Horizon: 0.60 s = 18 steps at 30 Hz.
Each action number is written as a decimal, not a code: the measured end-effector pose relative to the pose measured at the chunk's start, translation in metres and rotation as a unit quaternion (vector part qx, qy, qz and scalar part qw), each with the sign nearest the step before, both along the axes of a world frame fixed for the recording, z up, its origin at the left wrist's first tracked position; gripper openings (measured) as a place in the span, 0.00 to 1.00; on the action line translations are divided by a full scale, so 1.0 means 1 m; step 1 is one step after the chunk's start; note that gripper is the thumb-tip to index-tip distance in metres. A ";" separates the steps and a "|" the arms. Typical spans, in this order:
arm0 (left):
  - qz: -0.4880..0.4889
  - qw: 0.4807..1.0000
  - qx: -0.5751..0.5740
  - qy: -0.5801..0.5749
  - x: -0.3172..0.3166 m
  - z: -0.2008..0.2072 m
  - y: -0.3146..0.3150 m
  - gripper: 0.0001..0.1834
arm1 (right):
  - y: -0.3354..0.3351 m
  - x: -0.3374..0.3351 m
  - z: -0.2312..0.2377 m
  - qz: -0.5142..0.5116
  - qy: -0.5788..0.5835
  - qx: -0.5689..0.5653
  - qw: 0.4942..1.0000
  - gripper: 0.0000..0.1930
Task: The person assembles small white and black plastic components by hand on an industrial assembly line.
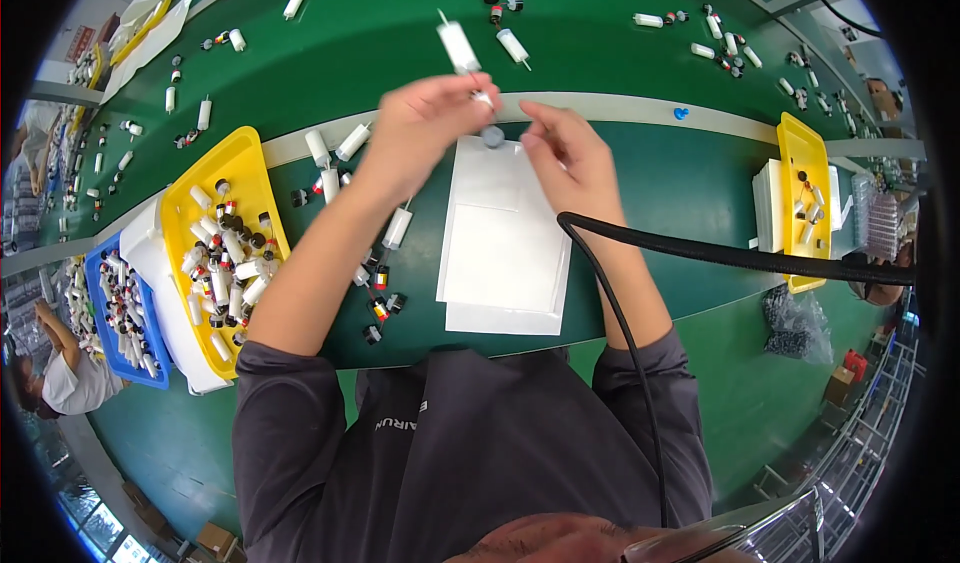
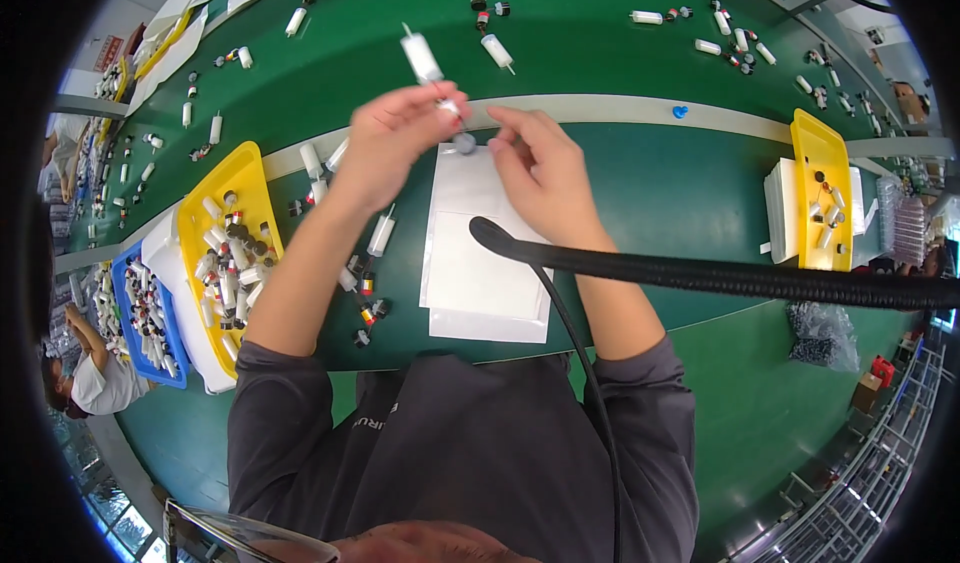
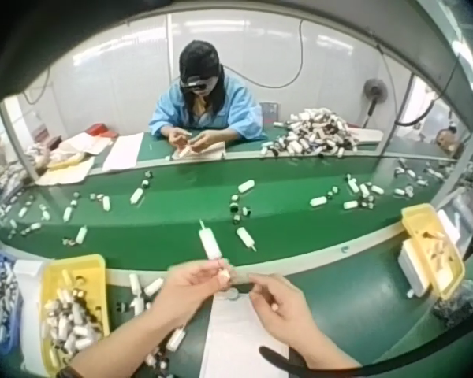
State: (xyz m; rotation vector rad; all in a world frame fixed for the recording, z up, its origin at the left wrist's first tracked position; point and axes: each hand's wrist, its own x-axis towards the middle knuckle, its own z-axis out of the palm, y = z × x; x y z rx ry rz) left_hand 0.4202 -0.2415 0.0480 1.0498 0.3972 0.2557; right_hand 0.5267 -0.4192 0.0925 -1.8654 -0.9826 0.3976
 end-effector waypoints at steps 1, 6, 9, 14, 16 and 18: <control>0.022 0.998 0.064 0.007 -0.003 0.005 0.017 0.18 | -0.010 0.003 0.005 0.003 0.051 -0.067 0.996 0.17; 0.022 0.794 0.553 0.250 -0.026 0.026 0.132 0.19 | -0.044 -0.013 -0.005 0.098 -0.190 -0.223 0.951 0.12; -0.086 0.582 0.685 0.430 -0.024 0.035 0.151 0.22 | -0.052 -0.012 -0.014 0.107 -0.164 -0.214 0.957 0.11; -0.020 0.668 0.720 0.188 0.046 0.014 0.096 0.26 | -0.046 -0.005 -0.015 0.118 -0.099 -0.194 0.969 0.09; -0.072 0.622 0.780 0.013 0.083 -0.008 0.077 0.25 | -0.047 -0.001 -0.017 0.136 -0.117 -0.180 0.967 0.07; -0.045 0.569 0.821 -0.024 0.099 -0.043 0.079 0.18 | -0.039 -0.009 -0.014 0.151 -0.160 -0.208 0.953 0.06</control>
